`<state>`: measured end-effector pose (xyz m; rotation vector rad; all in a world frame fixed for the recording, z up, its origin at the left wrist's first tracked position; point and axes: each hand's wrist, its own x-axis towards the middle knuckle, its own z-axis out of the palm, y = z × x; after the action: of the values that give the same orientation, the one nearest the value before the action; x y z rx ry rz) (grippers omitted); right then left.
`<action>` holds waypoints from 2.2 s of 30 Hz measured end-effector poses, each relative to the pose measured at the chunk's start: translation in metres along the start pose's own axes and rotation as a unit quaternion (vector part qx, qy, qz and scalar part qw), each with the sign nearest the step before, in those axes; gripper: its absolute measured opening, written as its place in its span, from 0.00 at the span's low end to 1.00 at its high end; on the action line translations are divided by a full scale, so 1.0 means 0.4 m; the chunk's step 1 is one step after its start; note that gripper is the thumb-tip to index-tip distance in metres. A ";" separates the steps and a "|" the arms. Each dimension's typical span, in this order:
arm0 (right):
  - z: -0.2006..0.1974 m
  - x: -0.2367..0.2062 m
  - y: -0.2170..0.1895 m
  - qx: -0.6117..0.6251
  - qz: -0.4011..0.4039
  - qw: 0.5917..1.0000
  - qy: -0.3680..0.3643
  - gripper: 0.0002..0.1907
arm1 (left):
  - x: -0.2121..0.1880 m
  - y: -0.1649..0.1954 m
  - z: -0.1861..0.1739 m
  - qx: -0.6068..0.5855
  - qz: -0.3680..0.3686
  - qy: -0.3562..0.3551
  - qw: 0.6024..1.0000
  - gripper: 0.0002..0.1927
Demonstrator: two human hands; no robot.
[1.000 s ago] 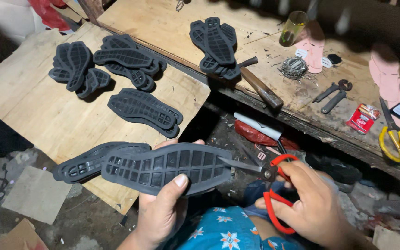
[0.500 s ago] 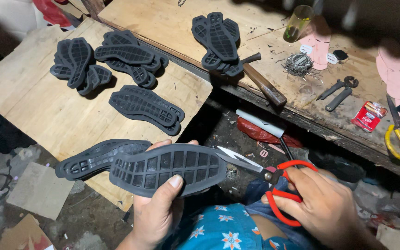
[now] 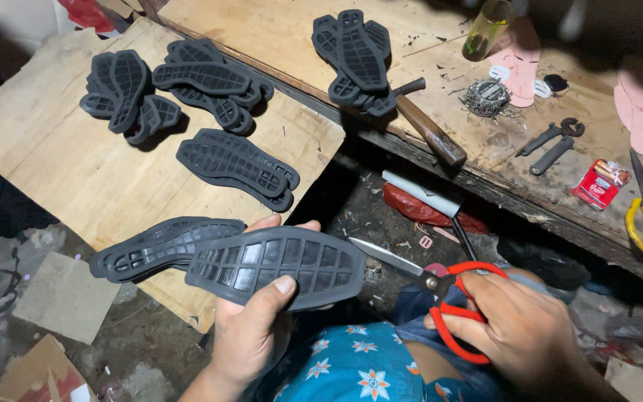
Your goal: The person sits at a workbench and uses red-handled shears to trim excess rubber from the edges of black shoe soles, working one sole at a time and placing trimmed soles on the bench with others.
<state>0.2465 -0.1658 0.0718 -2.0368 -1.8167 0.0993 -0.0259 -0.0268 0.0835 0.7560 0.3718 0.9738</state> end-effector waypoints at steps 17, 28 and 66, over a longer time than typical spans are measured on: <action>0.002 -0.007 0.018 0.006 0.005 0.997 -0.080 0.34 | -0.003 0.010 0.004 0.094 -0.073 -0.041 0.992 0.32; 0.000 -0.002 0.009 0.006 -0.005 0.998 -0.069 0.32 | -0.005 0.003 -0.006 0.130 -0.103 -0.035 0.986 0.32; 0.011 -0.018 0.059 -0.056 0.059 0.976 -0.201 0.33 | 0.017 0.017 -0.003 0.254 -0.129 -0.118 0.951 0.43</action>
<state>0.2660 -0.1732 0.0583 -2.3350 -1.9663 0.4865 -0.0271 -0.0184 0.0880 1.2453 0.5050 0.5307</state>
